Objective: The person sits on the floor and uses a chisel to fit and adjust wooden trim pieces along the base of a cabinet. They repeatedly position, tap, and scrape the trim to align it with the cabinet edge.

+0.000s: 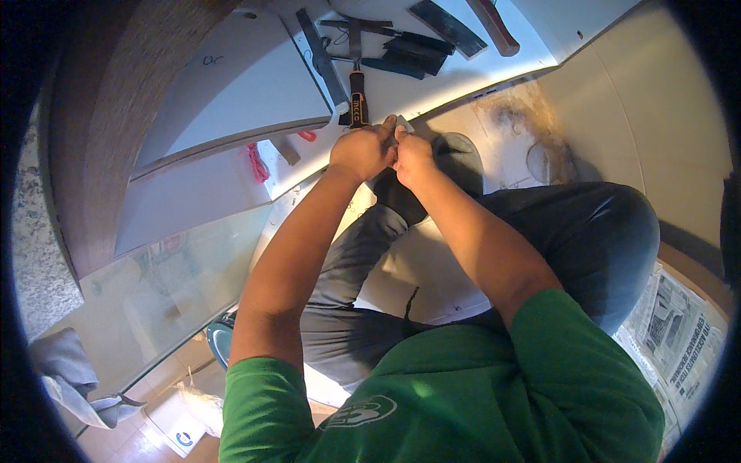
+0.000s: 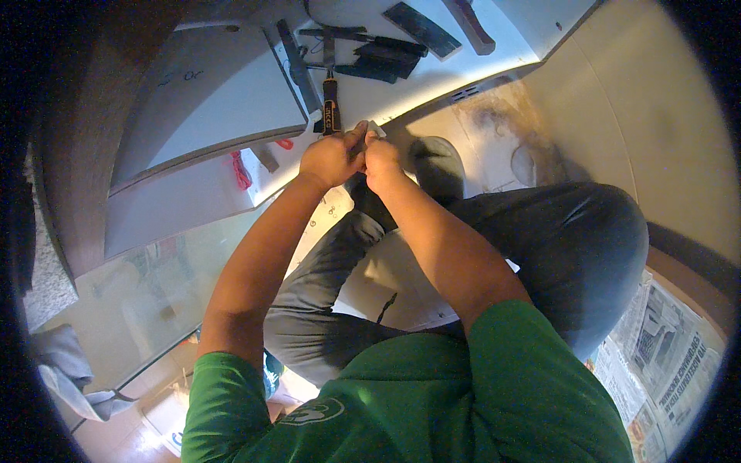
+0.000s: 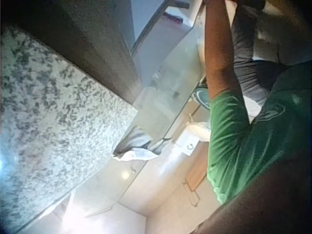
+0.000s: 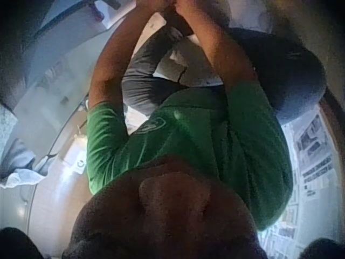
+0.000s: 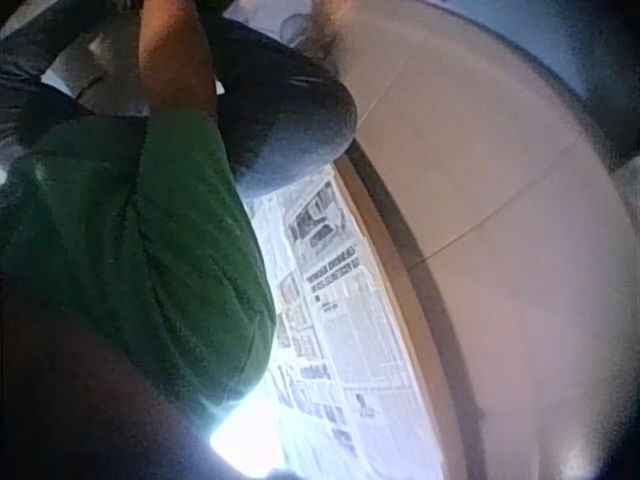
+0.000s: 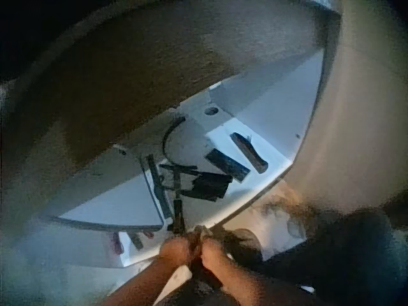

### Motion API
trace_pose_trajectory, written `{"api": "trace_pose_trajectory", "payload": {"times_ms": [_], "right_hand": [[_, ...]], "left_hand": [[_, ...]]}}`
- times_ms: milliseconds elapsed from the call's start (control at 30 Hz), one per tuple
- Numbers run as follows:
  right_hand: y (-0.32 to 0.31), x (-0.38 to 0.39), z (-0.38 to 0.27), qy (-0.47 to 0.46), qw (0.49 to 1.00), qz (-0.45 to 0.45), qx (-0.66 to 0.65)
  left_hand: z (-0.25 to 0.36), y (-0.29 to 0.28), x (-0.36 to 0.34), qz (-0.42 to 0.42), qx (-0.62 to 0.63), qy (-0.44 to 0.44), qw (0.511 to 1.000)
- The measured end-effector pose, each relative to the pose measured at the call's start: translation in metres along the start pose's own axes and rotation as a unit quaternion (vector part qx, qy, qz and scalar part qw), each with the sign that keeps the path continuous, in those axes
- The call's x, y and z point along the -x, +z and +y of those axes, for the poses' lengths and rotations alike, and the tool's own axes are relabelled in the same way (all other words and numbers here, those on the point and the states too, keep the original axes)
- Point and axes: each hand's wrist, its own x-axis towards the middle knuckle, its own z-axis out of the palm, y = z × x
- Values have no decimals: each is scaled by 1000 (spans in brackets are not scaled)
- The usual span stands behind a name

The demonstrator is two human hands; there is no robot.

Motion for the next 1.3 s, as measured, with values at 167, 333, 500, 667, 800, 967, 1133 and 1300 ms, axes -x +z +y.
{"api": "trace_pose_trajectory", "payload": {"times_ms": [167, 333, 500, 667, 800, 967, 1133, 1300], "right_hand": [[6, 11, -3, 9, 1000, 7, -5], [0, 1, -11, -21, 999, 16, 17], [-12, -11, -19, -30, 999, -8, 43], [-1, 4, 3, 8, 1000, -10, 2], [3, 12, -2, -1, 1000, 10, 6], [-4, 6, -12, -1, 1000, 11, 2], [-24, -20, -15, -29, 999, -14, 21], [-24, -21, -20, -15, 1000, -7, 13]], "left_hand": [[-3, 1, 1, -3, 2, 1, 1000], [3, 7, -13, 15, 25, 3, 1000], [7, 8, -19, 37, 27, 14, 999], [2, 3, 4, 5, -8, -9, 1000], [0, 6, 2, -7, -4, -14, 1000], [8, 2, -9, 0, 5, 7, 1000], [12, 11, -17, 40, 25, 9, 999], [25, 5, -14, 4, 16, -34, 999]]}}
